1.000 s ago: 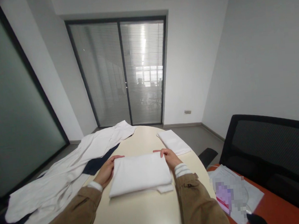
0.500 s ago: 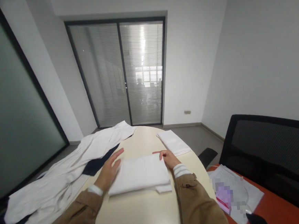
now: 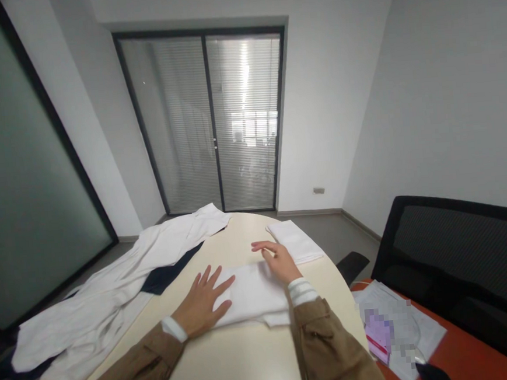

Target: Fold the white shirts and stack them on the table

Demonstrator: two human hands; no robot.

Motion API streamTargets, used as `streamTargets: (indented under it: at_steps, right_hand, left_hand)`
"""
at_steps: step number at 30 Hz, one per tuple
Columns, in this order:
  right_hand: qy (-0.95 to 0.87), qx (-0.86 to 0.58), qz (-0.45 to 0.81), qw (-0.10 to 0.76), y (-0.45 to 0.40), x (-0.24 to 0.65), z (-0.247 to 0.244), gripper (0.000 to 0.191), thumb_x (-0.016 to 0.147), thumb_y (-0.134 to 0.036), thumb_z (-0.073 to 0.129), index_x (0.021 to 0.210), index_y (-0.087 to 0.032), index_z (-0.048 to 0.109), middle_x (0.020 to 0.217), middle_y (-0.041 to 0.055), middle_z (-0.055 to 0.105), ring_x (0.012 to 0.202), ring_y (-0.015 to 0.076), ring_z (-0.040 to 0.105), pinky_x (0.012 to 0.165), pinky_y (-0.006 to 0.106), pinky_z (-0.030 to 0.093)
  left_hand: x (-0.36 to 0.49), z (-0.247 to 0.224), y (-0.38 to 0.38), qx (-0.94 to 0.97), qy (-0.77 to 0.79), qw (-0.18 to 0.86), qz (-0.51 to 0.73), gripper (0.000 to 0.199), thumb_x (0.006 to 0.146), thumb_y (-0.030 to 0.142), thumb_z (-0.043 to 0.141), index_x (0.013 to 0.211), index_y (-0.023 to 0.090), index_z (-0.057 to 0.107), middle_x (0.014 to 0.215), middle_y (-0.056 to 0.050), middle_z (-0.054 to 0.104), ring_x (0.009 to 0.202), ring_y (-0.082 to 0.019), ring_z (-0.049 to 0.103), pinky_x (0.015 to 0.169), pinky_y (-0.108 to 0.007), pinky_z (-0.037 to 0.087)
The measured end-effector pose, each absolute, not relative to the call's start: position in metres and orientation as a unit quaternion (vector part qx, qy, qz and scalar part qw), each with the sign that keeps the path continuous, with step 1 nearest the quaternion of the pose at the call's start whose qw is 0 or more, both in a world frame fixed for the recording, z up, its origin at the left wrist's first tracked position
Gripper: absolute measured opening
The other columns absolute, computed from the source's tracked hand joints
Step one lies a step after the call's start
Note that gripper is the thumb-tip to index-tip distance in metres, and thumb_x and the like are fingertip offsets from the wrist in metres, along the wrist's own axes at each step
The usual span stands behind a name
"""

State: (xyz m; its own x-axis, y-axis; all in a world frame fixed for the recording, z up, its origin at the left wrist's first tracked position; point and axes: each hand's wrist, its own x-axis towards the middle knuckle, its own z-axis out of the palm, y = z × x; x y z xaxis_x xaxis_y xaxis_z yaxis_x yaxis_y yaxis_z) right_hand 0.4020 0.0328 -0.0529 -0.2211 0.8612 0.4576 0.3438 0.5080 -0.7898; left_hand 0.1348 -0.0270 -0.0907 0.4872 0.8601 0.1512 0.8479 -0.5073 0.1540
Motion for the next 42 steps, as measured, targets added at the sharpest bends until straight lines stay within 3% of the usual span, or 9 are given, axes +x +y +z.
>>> streamTargets:
  at_steps: [2,4,9,15,20,25,29,33,42]
  right_hand:
    - [-0.792,-0.42,0.217,0.386,0.015,0.374,-0.046,0.038,0.094,-0.042,0.046,0.12,-0.024,0.066,0.13,0.0077,0.064,0.127,0.0239,0.053,0.113,0.045,0.033]
    - [-0.825,-0.459,0.155,0.292,0.0,0.35,-0.052,0.047,0.096,-0.048,0.042,0.135,-0.027,0.057,0.143,0.007,0.054,0.141,0.0274,0.037,0.118,0.052,0.018]
    - [-0.803,-0.568,0.084,0.16,-0.01,0.326,-0.09,0.058,0.096,-0.059,0.036,0.144,-0.03,0.047,0.155,0.006,0.038,0.148,0.0344,0.016,0.117,0.058,-0.002]
    - [-0.792,-0.585,0.066,0.159,-0.008,0.328,-0.098,0.058,0.095,-0.06,0.036,0.146,-0.033,0.043,0.156,0.0039,0.037,0.148,0.0328,0.016,0.116,0.057,-0.004]
    - [-0.757,-0.623,0.056,0.19,-0.008,0.328,-0.101,0.061,0.094,-0.06,0.035,0.143,-0.026,0.049,0.153,0.0082,0.041,0.147,0.0313,0.019,0.118,0.05,0.002]
    - [-0.708,-0.674,0.031,0.208,-0.005,0.327,-0.106,0.06,0.094,-0.059,0.036,0.139,-0.023,0.054,0.151,0.0101,0.043,0.147,0.037,0.017,0.117,0.052,0.005]
    - [-0.702,-0.686,0.03,0.189,-0.003,0.327,-0.106,0.061,0.092,-0.059,0.041,0.139,-0.023,0.053,0.152,0.012,0.042,0.143,0.0411,0.023,0.114,0.055,0.009]
    - [-0.699,-0.689,0.032,0.19,-0.002,0.327,-0.106,0.061,0.091,-0.059,0.041,0.139,-0.023,0.053,0.152,0.0118,0.042,0.143,0.0396,0.025,0.114,0.055,0.01]
    - [-0.698,-0.682,0.02,0.217,-0.004,0.328,-0.108,0.059,0.091,-0.058,0.041,0.137,-0.022,0.055,0.147,0.011,0.047,0.144,0.0384,0.023,0.116,0.055,0.007]
  left_hand:
    - [0.135,-0.092,-0.027,0.863,0.494,0.025,0.107,0.058,0.095,0.053,0.045,0.15,0.041,0.033,0.16,-0.009,0.027,0.147,-0.041,0.014,0.113,-0.064,0.018]
    - [0.134,-0.095,-0.026,0.863,0.492,0.029,0.115,0.057,0.095,0.054,0.045,0.149,0.039,0.036,0.16,-0.009,0.027,0.148,-0.041,0.013,0.113,-0.064,0.018]
    - [0.132,-0.108,-0.017,0.843,0.51,0.083,0.148,0.059,0.097,0.057,0.036,0.151,0.033,0.035,0.16,-0.012,0.026,0.148,-0.04,0.009,0.115,-0.062,0.018]
    - [0.131,-0.121,-0.009,0.816,0.534,0.114,0.192,0.064,0.096,0.061,0.035,0.15,0.026,0.038,0.16,-0.013,0.025,0.149,-0.038,0.004,0.116,-0.061,0.015]
    - [0.13,-0.131,-0.003,0.808,0.53,0.112,0.231,0.062,0.095,0.056,0.039,0.147,0.022,0.043,0.157,-0.013,0.033,0.15,-0.032,0.005,0.119,-0.058,0.008]
    - [0.127,-0.142,0.003,0.724,0.599,0.157,0.304,0.069,0.091,0.052,0.049,0.144,0.009,0.042,0.16,-0.022,0.021,0.148,-0.037,0.015,0.117,-0.053,0.021]
    - [0.124,-0.134,0.009,0.65,0.613,0.216,0.394,0.063,0.084,0.039,0.061,0.136,0.007,0.048,0.15,-0.023,0.04,0.142,-0.032,0.034,0.118,-0.045,0.025]
    - [0.115,-0.119,0.015,0.518,0.616,0.361,0.471,0.059,0.079,0.03,0.069,0.132,0.012,0.05,0.139,-0.022,0.053,0.129,-0.03,0.052,0.109,-0.043,0.039]
    - [0.095,-0.108,0.016,0.423,0.583,0.528,0.45,0.059,0.068,0.038,0.083,0.113,0.01,0.059,0.113,-0.022,0.069,0.103,-0.033,0.068,0.089,-0.041,0.053]
